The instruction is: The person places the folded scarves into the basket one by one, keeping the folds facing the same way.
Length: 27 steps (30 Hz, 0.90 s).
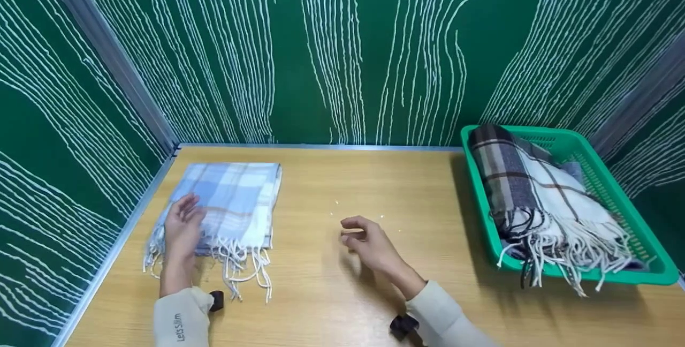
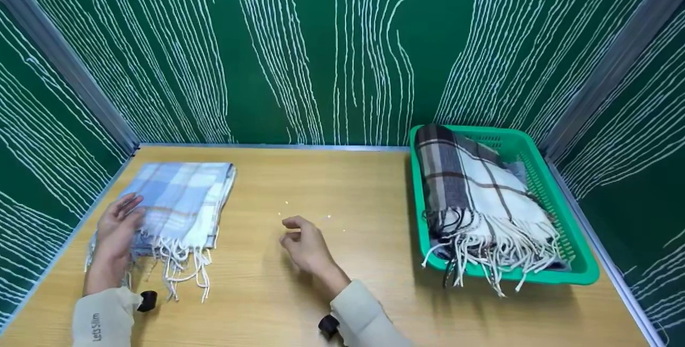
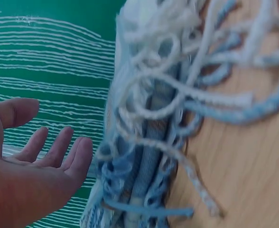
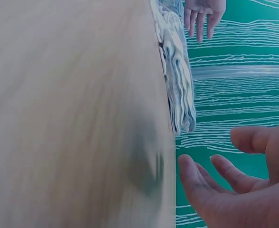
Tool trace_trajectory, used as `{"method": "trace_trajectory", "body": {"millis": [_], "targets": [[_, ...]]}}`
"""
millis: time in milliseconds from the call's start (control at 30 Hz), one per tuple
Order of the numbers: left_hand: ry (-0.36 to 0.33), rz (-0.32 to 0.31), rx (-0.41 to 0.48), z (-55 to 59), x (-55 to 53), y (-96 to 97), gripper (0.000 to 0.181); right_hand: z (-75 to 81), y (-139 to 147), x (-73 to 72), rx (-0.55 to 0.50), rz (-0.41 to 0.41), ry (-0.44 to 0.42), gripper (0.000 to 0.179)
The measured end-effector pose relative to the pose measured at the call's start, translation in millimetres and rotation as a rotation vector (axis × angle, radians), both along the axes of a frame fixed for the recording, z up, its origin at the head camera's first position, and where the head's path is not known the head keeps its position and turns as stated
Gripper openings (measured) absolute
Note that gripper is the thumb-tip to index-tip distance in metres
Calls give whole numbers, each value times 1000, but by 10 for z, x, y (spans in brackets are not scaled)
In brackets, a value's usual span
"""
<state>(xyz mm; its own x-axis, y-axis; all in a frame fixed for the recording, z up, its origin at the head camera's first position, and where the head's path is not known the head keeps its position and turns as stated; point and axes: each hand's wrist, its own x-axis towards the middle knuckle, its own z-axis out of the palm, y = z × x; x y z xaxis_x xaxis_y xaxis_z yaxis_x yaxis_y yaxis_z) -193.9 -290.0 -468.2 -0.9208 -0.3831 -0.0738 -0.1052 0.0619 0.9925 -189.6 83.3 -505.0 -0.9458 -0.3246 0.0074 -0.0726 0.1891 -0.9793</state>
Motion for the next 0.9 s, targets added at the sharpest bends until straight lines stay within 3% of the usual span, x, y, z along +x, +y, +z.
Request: {"method": "trace_trajectory", "body": {"millis": [267,400,533,700,900], "targets": [[-31,152,-93,-52,26,-135,56,-14,-86,38,-24,3,6,33],[-94,178,-121,-78,48,-190,58,-24,-99,37,-26,-5,2,32],[-186,207,-246,-104,67,-250,58,-46,-112,15,-17,-9,-11,32],[-270,173,-425,-158,75,-304,59,-65,-126,-15,0,-7,-21,32],[-304,131,-459,-194,80,-307,68,-70,-125,-24,5,4,-36,35]]}}
